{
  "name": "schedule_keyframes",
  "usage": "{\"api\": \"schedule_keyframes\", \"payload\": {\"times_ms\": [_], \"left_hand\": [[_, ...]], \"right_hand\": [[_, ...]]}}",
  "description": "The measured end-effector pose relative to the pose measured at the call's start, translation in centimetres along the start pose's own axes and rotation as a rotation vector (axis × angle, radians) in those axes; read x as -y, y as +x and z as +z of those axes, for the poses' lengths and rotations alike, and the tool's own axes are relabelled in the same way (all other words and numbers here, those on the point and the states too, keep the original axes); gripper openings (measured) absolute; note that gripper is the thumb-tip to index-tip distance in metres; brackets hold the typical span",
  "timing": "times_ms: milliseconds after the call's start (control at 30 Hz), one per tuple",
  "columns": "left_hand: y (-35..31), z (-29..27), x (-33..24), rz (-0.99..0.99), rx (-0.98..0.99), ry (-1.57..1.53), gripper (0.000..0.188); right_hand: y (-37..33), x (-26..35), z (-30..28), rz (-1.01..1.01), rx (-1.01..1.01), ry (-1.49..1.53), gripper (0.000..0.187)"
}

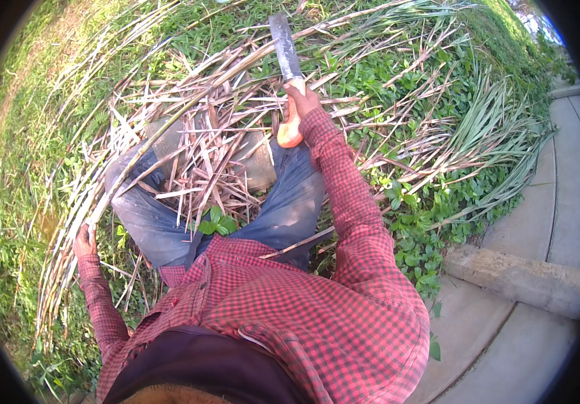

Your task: The person sits on the ground and uses a machete to chop long, thin sticks into smaller pieces. They hold the sticks with one hand and strike them with the tool in the other, accumulating a pile of cut debris.

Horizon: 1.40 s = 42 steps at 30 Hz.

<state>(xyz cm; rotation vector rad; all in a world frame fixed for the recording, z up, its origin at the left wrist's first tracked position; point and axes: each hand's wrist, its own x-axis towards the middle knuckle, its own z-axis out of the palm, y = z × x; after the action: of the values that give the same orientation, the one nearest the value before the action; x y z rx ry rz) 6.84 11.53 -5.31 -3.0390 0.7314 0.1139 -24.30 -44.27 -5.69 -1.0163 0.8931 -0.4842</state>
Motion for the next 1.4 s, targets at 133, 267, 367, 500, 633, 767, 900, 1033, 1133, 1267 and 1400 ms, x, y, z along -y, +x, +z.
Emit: {"api": "schedule_keyframes", "payload": {"times_ms": [133,267,367,500,633,767,900,1033,1133,1267,1400], "left_hand": [[0.2,0.9,1.4,0.205,-0.231,-0.132,0.042],[-0.9,1.2,1.4,0.182,-0.204,-0.122,0.035],[-2.2,1.2,0.7,0.302,-0.210,-0.288,0.027],[-2.6,1.3,0.3,0.394,-0.347,-0.196,0.018],[-1.9,1.7,0.9,0.350,-0.259,-0.115,0.019],[-0.6,1.1,2.3,0.301,0.082,-0.524,0.033],[1.1,-0.3,3.3,0.218,0.440,-0.755,0.044],[1.6,-0.1,3.4,0.152,0.499,-0.763,0.049],[1.7,-0.1,3.4,0.127,0.509,-0.817,0.050],[2.0,-1.2,3.4,0.135,0.564,-0.809,0.048],[0.5,-1.4,1.9,0.195,0.314,-0.446,0.042]], "right_hand": [[-7.3,-4.4,5.7,0.162,0.434,-0.190,0.035],[-10.4,-5.1,9.2,0.066,0.542,-0.227,0.039],[-9.1,-3.5,6.8,0.038,0.396,-0.232,0.038],[-4.2,-1.2,1.2,-0.037,0.110,-0.033,0.030],[1.6,1.9,-3.5,-0.109,-0.168,-0.024,0.030],[6.0,3.2,-6.0,-0.091,-0.240,-0.039,0.035],[8.9,3.2,-6.4,-0.057,-0.122,-0.006,0.035],[9.2,2.4,-3.5,0.031,-0.081,0.017,0.035],[5.8,0.5,-0.2,0.082,0.075,-0.078,0.035],[0.1,-2.5,4.0,0.114,0.406,-0.282,0.034],[-1.7,-3.5,6.3,0.039,0.383,-0.239,0.037]]}}
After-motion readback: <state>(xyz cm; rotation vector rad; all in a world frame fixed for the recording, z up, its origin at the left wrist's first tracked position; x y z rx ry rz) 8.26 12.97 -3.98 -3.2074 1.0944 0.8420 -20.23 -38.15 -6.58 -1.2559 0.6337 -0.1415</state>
